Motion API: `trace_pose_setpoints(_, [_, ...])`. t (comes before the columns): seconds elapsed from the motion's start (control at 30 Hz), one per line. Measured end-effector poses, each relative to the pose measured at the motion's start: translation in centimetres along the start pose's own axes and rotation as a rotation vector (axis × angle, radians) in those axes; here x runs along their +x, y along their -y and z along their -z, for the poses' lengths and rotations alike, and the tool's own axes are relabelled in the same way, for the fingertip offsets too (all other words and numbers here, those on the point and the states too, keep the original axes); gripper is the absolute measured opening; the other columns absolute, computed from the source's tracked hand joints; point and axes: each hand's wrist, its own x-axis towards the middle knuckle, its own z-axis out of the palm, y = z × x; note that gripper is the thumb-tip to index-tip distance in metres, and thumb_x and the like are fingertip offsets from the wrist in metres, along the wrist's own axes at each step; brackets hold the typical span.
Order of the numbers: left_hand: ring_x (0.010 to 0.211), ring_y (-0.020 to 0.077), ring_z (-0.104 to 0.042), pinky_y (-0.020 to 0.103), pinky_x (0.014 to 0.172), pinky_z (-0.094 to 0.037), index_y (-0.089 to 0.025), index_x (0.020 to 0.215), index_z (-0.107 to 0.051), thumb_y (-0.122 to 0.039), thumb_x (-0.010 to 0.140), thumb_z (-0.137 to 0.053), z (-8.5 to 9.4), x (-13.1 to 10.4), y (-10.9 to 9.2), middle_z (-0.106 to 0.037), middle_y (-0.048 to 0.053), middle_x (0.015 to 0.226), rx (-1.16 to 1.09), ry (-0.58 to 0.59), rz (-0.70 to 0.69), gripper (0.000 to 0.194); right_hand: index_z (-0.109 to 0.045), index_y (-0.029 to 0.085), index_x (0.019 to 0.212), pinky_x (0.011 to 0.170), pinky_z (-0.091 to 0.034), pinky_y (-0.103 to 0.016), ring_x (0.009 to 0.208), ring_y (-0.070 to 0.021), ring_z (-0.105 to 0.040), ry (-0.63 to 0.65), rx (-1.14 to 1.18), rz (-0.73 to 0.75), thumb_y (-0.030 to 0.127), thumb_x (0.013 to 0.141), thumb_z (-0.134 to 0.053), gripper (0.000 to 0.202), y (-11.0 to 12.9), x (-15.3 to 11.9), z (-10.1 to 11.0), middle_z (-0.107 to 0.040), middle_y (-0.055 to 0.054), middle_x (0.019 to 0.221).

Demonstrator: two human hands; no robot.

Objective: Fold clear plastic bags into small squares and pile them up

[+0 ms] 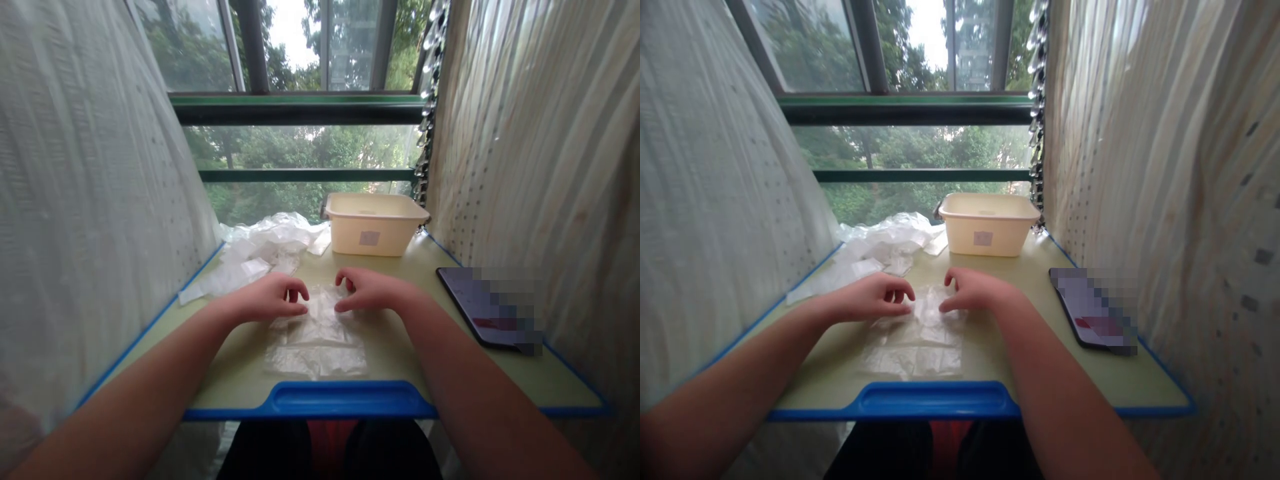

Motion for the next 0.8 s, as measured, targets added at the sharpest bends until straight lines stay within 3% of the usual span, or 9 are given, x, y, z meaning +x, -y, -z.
trace_pose_setpoints(0.2, [0.06, 0.0131, -0.052, 0.024, 0.055, -0.037, -0.019, 0.089, -0.061, -0.044, 0.074, -0.052, 0.3, 0.0, 0.5, -0.059, 0.001, 0.071, 0.04, -0.228, 0.044, 0.031, -0.052, 0.024, 0.099, 0.055, -0.04, -0.023, 0.069, -0.0151, -0.056, -0.024, 0.017, 0.017, 0.051, 0.058, -0.065, 0.05, -0.3, 0.0, 0.1, -0.058, -0.001, 0.087])
trace_pose_setpoints(0.27, [0.06, 0.013, -0.052, 0.024, 0.055, -0.037, -0.019, 0.089, -0.062, -0.044, 0.073, -0.054, 0.0, 0.0, 0.1, -0.059, 0.001, 0.071, 0.06, -0.228, 0.005, 0.03, -0.052, 0.024, 0.098, 0.055, -0.04, -0.023, 0.069, -0.0151, -0.056, -0.018, 0.006, 0.02, 0.051, 0.057, -0.067, 0.051, -0.4, 0.0, 0.1, -0.058, 0.0, 0.086])
trace_pose_setpoints(0.5, [0.073, 0.0132, -0.053, 0.024, 0.067, -0.039, -0.023, 0.093, -0.066, -0.036, 0.079, -0.051, -2.5, 0.4, -1.6, -0.057, 0.004, 0.088, 0.127, -0.118, -0.321, 0.024, -0.053, 0.025, 0.1, 0.056, -0.04, -0.023, 0.072, -0.016, -0.056, -0.049, -0.044, 0.011, 0.052, 0.052, -0.07, 0.058, -0.4, 0.1, -0.4, -0.059, -0.001, 0.089])
trace_pose_setpoints(0.6, [0.077, 0.0146, -0.053, 0.024, 0.071, -0.039, -0.024, 0.092, -0.067, -0.034, 0.08, -0.05, -3.1, 0.5, -1.6, -0.057, 0.004, 0.09, 0.167, -0.112, -0.352, 0.023, -0.053, 0.025, 0.101, 0.059, -0.041, -0.023, 0.074, -0.0162, -0.056, -0.07, -0.046, 0.036, 0.054, 0.05, -0.07, 0.061, -0.5, 0.1, -0.3, -0.059, -0.001, 0.092])
trace_pose_setpoints(0.7, [0.077, 0.0145, -0.054, 0.024, 0.071, -0.04, -0.026, 0.093, -0.067, -0.035, 0.08, -0.05, -3.0, 0.5, -1.5, -0.057, 0.004, 0.09, 0.166, -0.104, -0.365, 0.023, -0.055, 0.023, 0.1, 0.057, -0.04, -0.022, 0.071, -0.0152, -0.056, -0.087, -0.029, 0.029, 0.056, 0.058, -0.065, 0.054, -0.6, 0.2, -0.2, -0.06, -0.002, 0.09])
trace_pose_setpoints(0.8, [0.071, 0.0136, -0.055, 0.024, 0.066, -0.041, -0.023, 0.105, -0.059, -0.038, 0.083, -0.043, -2.3, 0.4, -1.2, -0.059, 0.003, 0.086, 0.107, -0.212, -0.248, 0.031, -0.057, 0.021, 0.097, 0.055, -0.038, -0.022, 0.069, -0.0148, -0.056, -0.131, -0.037, -0.016, 0.053, 0.067, -0.059, 0.044, -0.6, 0.3, -0.2, -0.062, -0.003, 0.087])
